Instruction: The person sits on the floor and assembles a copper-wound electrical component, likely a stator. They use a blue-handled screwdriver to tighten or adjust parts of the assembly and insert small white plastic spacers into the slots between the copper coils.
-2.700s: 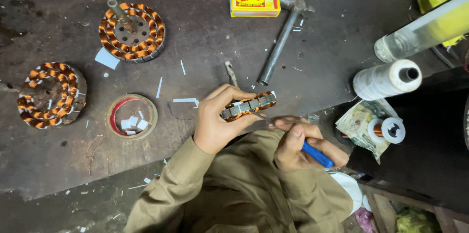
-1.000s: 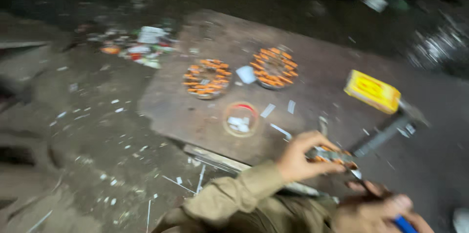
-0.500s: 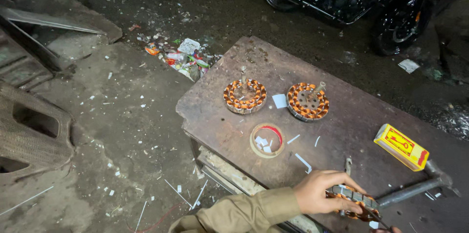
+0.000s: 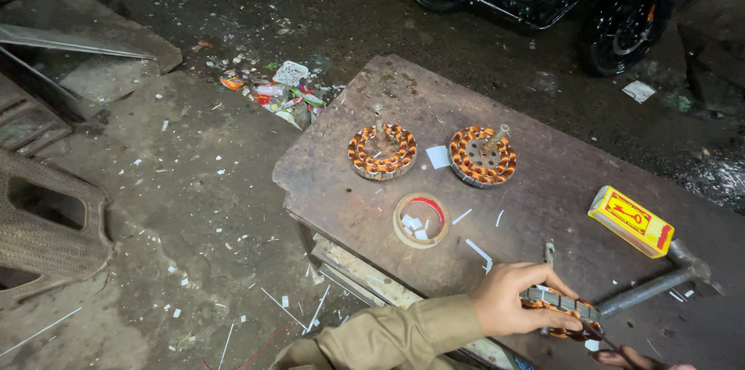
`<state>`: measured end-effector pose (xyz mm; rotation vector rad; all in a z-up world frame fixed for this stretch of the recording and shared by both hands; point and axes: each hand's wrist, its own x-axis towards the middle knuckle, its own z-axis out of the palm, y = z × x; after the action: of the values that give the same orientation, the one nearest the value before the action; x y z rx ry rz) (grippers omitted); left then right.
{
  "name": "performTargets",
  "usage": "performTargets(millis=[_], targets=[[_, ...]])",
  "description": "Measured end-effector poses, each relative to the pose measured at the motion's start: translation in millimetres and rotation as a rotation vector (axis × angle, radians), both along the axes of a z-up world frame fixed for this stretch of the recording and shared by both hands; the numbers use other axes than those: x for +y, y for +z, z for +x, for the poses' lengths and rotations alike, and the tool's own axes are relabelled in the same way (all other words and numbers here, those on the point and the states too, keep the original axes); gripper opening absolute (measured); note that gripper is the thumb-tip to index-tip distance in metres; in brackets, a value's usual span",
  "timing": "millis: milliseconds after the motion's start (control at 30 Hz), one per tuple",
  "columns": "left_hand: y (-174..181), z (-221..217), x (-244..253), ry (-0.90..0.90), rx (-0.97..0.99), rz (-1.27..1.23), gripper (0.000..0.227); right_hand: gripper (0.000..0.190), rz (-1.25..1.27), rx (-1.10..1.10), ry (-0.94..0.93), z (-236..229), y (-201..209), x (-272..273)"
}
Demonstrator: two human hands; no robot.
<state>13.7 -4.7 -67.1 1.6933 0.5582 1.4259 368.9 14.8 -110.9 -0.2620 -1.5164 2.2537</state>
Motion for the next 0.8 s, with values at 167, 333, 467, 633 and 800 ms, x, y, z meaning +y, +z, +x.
performTargets(millis=[167, 333, 467, 633, 800], targets=[[-1, -3, 10, -0.085, -0.013, 0.013, 0.037, 0.055, -0.507, -0.121, -0.365, 25, -2, 10], [-3, -3, 13, -0.126, -0.017, 0.001, 0.039, 0.058, -1.174, -0.826, -1.067, 49, 4, 26], [-2, -3, 16, -0.130, 0.050, 0.012, 0.040, 0.048, -0.571, -0.968, -1.199, 20, 22, 32], [3, -5, 17, -0.117, 0.064, 0.064, 0.034, 0.042, 0.366, -0.646, -1.448, -107, 73, -64], [14, -8, 19, -0.193, 0.133, 0.000, 0.040, 0.052, 0.772, -0.522, -1.425, -188, 153, -125]])
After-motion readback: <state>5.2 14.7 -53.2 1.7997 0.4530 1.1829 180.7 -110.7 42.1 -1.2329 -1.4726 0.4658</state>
